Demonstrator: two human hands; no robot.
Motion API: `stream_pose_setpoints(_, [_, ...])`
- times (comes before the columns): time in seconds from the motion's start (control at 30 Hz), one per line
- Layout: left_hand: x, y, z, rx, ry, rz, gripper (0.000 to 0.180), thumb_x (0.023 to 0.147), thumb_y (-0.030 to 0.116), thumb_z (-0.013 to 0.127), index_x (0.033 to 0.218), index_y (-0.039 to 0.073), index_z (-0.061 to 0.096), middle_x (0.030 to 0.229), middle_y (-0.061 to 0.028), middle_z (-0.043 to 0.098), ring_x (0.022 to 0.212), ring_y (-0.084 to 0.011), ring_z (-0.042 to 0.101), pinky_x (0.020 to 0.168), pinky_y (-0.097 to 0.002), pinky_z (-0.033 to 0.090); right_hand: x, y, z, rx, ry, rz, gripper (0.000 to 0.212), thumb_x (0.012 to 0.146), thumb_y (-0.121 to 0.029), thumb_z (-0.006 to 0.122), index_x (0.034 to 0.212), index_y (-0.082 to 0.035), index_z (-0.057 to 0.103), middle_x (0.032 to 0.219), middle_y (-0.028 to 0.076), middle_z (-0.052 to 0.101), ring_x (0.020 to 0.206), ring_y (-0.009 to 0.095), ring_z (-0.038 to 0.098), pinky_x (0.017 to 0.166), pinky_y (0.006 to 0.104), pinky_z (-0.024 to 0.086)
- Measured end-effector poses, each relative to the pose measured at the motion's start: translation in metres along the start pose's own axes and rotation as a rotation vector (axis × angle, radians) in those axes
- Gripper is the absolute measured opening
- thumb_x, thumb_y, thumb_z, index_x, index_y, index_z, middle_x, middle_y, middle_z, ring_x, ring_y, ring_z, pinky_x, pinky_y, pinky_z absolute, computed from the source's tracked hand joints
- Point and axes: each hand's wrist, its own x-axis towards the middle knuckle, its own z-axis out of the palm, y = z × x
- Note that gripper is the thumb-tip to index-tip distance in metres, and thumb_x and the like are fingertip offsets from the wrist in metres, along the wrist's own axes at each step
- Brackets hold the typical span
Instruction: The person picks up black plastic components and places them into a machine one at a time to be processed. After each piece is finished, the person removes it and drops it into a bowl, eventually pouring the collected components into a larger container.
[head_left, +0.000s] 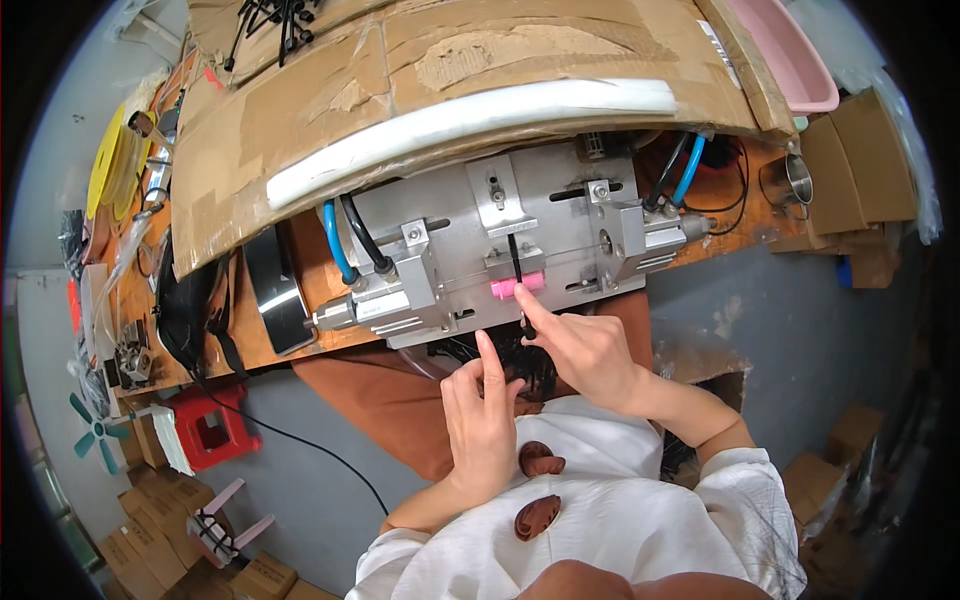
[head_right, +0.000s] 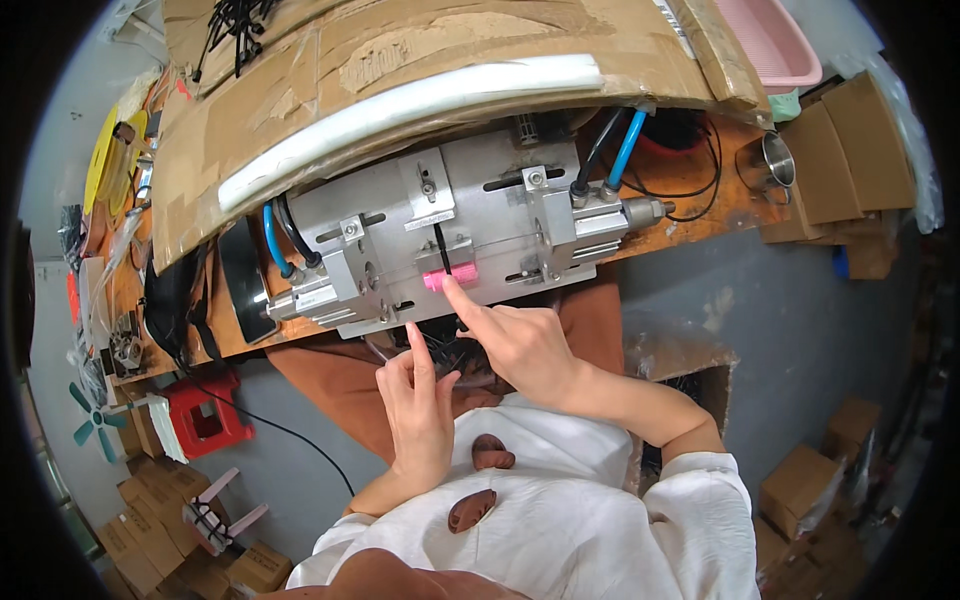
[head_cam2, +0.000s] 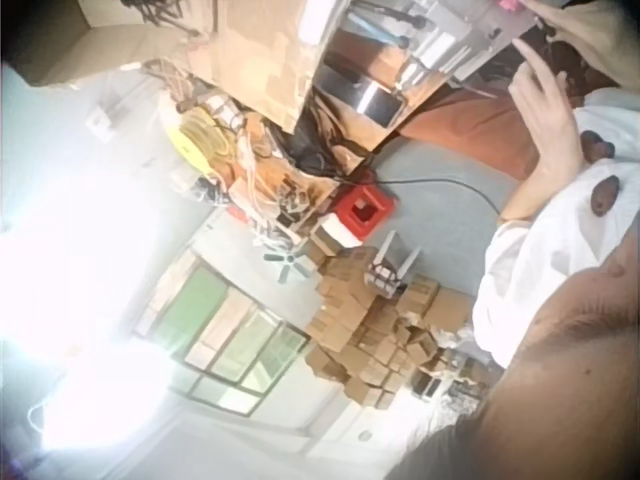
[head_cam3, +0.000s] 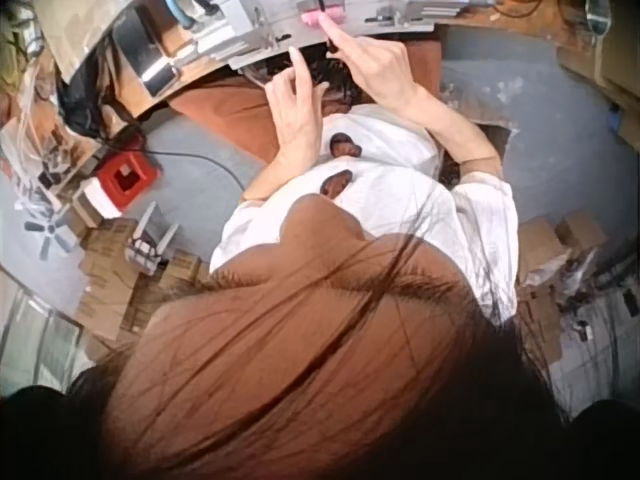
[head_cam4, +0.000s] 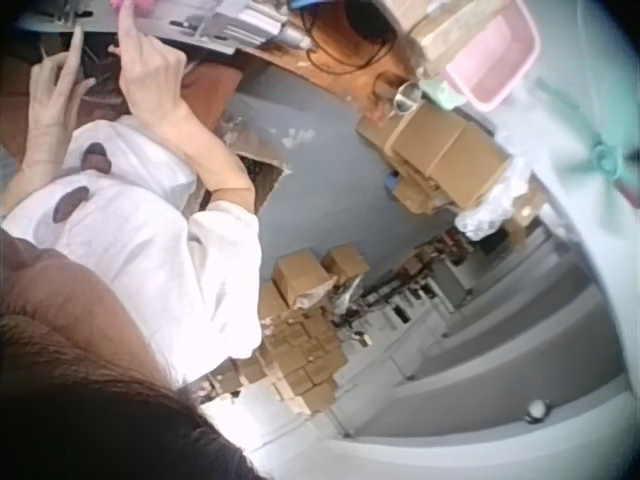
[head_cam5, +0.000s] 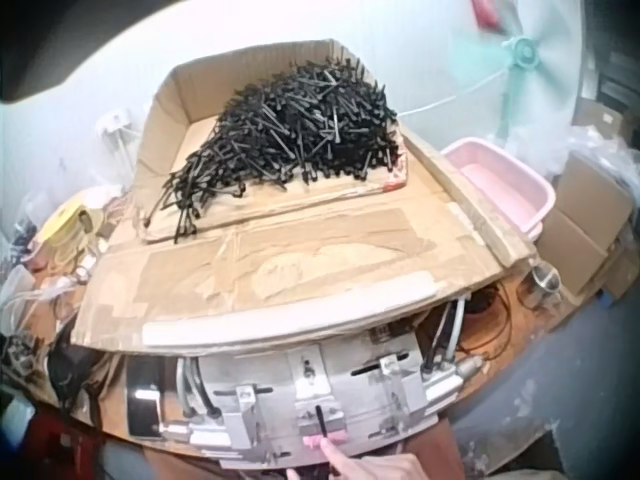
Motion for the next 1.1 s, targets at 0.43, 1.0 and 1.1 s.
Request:
stream_pose_setpoints(0.43, [-0.005,-0.151,0.022,0.056,-0.168,-0.309,0.026,0.085,0.01,0.064,0.104,-0.008,0.063,0.09,-0.0259,0.059,0.089,-0.0424,0.054,0.079,-0.0477,0.046,-0.044,-0.009,-0.036,-0.131,0.094,0.325,0.067,0.067,-0.019,0.083,0.128,-0.008,0.058,0.085,0.005,0.063,0.054,0.015,0.052,0.049,0.0272,0.044])
stream_pose_setpoints(1.0, [0.06,-0.247,0.105,0.169,0.052,-0.246,0.034,0.09,0.026,0.054,0.116,0.006,0.06,0.112,-0.0189,0.062,0.109,-0.0385,0.055,0.091,-0.046,0.044,-0.097,0.092,0.136,-0.23,-0.484,0.48,0.087,0.076,-0.045,0.071,0.139,0.003,0.035,0.134,0.035,0.038,0.127,0.048,0.035,0.106,0.0482,0.031])
stream_pose_setpoints(1.1, [0.055,-0.246,0.105,0.159,0.017,-0.262,0.034,0.09,0.027,0.054,0.116,0.006,0.06,0.112,-0.0189,0.062,0.109,-0.0385,0.055,0.091,-0.046,0.044,-0.082,0.098,0.163,-0.196,-0.325,0.335,0.084,0.079,-0.051,0.066,0.133,0.008,0.041,0.131,0.036,0.041,0.124,0.05,0.037,0.104,0.0511,0.033])
